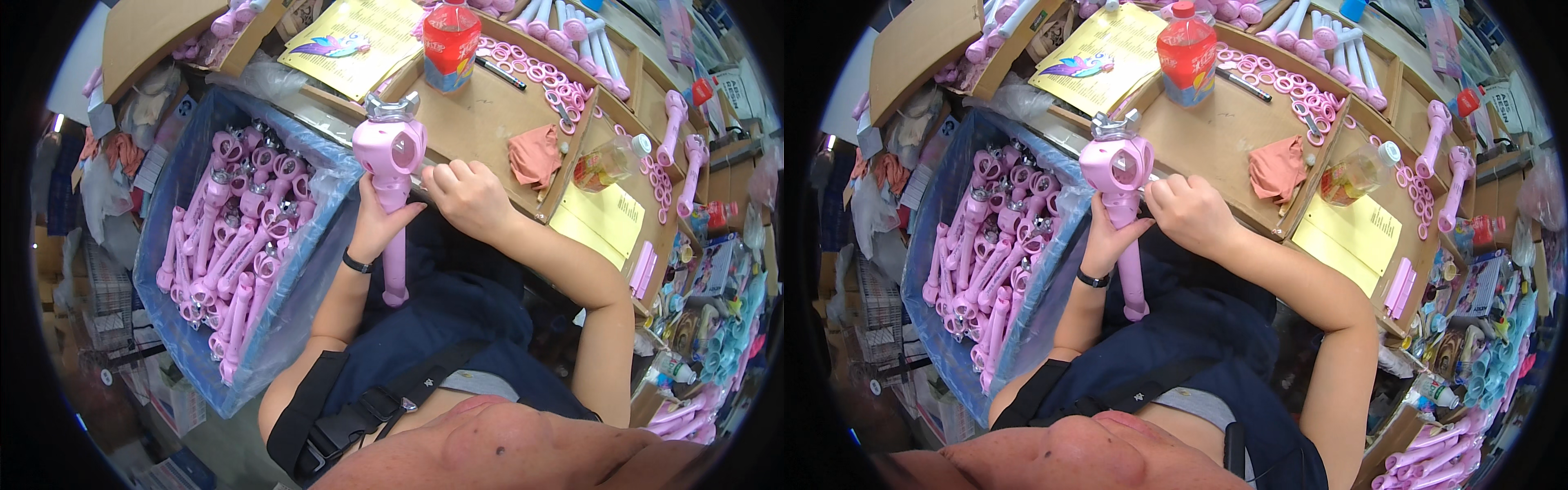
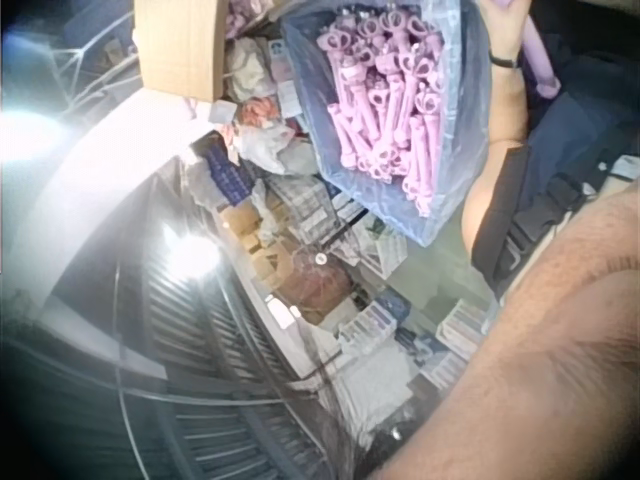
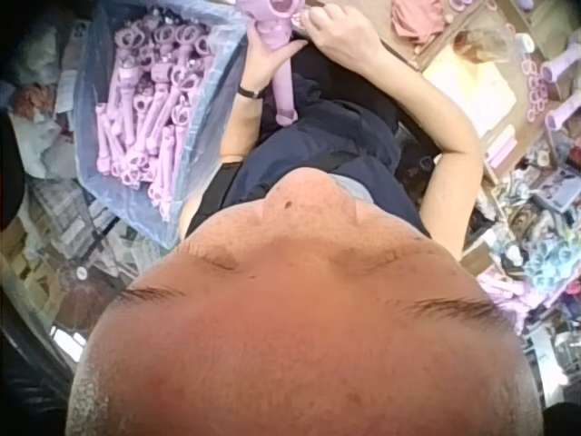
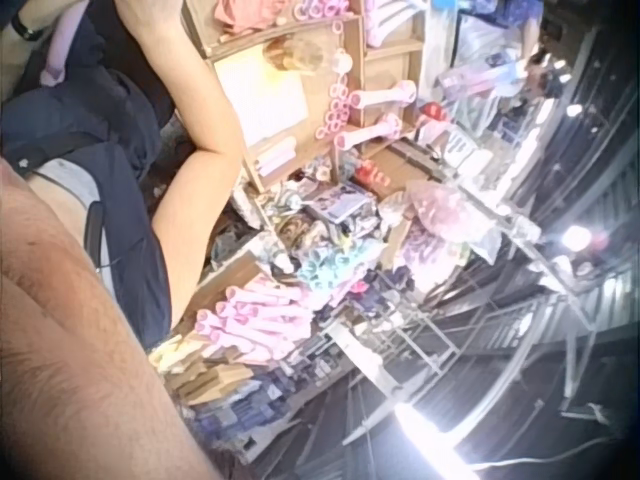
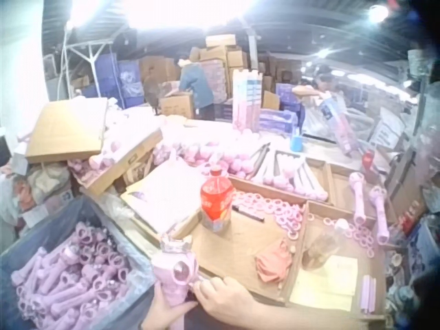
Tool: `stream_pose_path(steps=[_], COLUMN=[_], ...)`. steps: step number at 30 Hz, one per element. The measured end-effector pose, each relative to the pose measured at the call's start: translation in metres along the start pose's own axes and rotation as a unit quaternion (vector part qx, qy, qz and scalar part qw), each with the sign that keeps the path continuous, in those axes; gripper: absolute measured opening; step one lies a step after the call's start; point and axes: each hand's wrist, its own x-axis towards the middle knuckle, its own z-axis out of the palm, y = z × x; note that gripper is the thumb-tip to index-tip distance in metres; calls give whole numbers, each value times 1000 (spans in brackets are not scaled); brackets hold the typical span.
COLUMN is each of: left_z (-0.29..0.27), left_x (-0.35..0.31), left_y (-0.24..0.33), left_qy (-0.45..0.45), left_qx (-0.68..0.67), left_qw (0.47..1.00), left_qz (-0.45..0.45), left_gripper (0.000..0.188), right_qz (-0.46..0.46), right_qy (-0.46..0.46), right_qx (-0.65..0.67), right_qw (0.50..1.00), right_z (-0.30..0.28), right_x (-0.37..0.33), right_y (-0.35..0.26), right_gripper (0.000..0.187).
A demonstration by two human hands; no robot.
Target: The person assembles pink bubble maker wands by attaching a silver crown to the top, wiping the wand with a cloth, and using a small tool to adjust the head. The person repeats this process for multiple wands, placing finished units into a blue bin.
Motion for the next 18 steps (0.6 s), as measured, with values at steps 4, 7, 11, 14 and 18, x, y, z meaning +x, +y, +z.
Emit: stream_pose_path(steps=[4, 7, 11, 14, 18], left_z=[-7, -12, -5, 4, 10], left_x=[17, 31, 35, 34, 31], left_y=[19, 35, 50, 56, 57], left_qy=[-44, -87, -101, -127, -149], left_qx=[-155, -235, -323, -362, -381], left_qw=[983, 967, 941, 923, 911], left_qz=[-89, -37, -26, -41, -49], left_gripper=[65, 47, 46, 51, 59], right_qz=[179, 278, 308, 358, 335], right_qy=[21, 120, 103, 89, 130], right_qx=[155, 410, 503, 537, 545], right_qw=[971, 860, 801, 759, 758], right_z=[-13, -12, 13, 30, 38], right_x=[-11, -37, -63, -79, -90], right_y=[-12, -51, -103, -118, -123], right_gripper=[13, 33, 53, 54, 50])
